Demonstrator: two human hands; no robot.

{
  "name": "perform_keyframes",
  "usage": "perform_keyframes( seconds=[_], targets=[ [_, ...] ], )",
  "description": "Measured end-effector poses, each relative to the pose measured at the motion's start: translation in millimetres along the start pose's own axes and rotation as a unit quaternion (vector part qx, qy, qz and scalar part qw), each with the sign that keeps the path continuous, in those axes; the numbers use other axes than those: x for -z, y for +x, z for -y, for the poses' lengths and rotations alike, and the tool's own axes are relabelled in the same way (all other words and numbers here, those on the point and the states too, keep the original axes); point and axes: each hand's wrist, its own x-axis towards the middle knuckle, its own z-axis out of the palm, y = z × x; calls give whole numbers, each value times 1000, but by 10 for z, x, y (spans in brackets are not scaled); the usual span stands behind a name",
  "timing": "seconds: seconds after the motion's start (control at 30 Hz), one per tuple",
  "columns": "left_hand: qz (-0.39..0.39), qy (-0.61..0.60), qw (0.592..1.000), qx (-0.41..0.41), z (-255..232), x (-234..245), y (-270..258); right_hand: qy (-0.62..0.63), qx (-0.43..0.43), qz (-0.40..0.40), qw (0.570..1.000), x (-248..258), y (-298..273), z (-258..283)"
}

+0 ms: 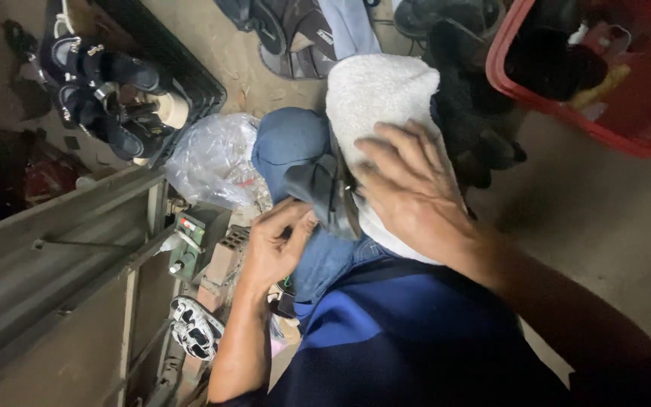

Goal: The person sits with a black shoe on their lap and uses a needle and thread to sew the upper part of the shoe. They repeatedly push the needle through the leather and pull the thread tight to secure the stitches.

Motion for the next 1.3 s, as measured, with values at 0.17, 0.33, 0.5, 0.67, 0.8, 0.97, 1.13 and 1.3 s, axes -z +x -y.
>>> perform_keyframes(
  seconds=[0.17, 0.33, 0.5, 0.67, 0.8, 0.97, 1.13, 1.3],
  targets=[
    [-27, 81, 996, -11, -266, 44, 64, 233, -86, 87, 965, 298, -23, 76],
    [-42, 148, 986, -67, -286, -21, 123, 387, -197, 126, 892, 544, -100, 152],
    [-69, 137, 987, -49, -240, -122, 167, 225, -170, 81, 956, 333, 4, 214],
    [-11, 134, 989, 53, -405, -121, 165, 22, -45, 58, 997, 29, -65, 132],
    [-34, 146, 986, 70, -358, -146, 165, 19, -66, 94, 993, -98, -219, 24],
    [-51, 140, 989, 9, -237, -156, 199, -62, -42, 64, 995, -9, -211, 150],
    [-43, 157, 987, 12, -276, -80, 181, 31, -59, 64, 996, 58, -195, 161],
    [3, 125, 992, -8, 91, -99, 85, 104, -53, 59, 991, 154, -107, 276]
  ],
)
